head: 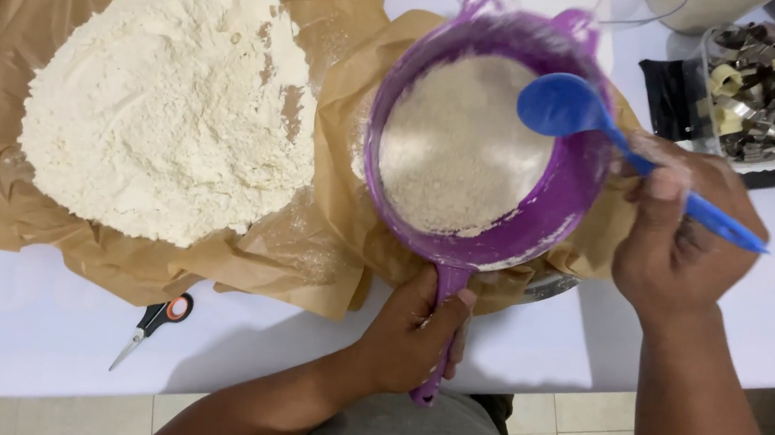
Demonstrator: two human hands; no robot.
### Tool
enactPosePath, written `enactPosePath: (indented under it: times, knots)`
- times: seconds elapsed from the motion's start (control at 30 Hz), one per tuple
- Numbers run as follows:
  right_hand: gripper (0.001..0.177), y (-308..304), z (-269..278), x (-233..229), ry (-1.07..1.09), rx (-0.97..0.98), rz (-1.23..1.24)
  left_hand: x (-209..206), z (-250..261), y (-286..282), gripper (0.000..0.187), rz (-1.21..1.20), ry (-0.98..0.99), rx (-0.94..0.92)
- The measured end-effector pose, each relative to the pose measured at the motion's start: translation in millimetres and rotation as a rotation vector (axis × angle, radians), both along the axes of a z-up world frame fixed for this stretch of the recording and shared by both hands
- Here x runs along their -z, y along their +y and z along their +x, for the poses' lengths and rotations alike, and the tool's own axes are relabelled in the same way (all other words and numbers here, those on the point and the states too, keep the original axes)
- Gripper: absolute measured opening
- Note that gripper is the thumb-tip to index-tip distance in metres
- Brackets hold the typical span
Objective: Sifting flour through a purple sieve using a blue plastic spoon
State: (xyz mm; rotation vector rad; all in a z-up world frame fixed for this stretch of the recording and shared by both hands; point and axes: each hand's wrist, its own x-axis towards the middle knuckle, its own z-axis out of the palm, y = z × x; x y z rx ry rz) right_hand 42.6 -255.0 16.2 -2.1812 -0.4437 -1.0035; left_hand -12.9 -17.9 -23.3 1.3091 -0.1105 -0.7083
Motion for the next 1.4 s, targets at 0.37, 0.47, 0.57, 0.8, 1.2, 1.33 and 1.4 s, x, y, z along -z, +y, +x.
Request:
enactPosePath:
  times: [0.37,0.47,0.57,0.8,1.2,1.33,1.4]
  knots:
    - [0.038,22,6,2,0.436,0.002,-0.185,-8,4,3,0.021,0.078,0.142,0.086]
    - [0.040,17,15,-3,0.421,0.096,-0.167,-14,7,6,0.022,0.104,0.091,0.137]
    - [0.039,30,19,-11,0.493,0.057,0.010,-13,7,6,0.023,0.110,0.026,0.201]
    - [0.021,20,18,-22,0.602,0.196,-0.185,-16,20,16,0.019,-0.021,0.032,0.132]
    - [0.031,44,17,-44,0.867,0.202,-0.162,-22,23,27,0.014,0.025,0.033,0.126]
    - [0.024,17,35,-21,0.697,0.224,-0.067,-19,24,26,0.012,0.013,0.016,0.147]
    - [0.022,24,36,-14,0.610,0.127,0.128,-16,22,23,0.014,0.013,-0.007,0.194]
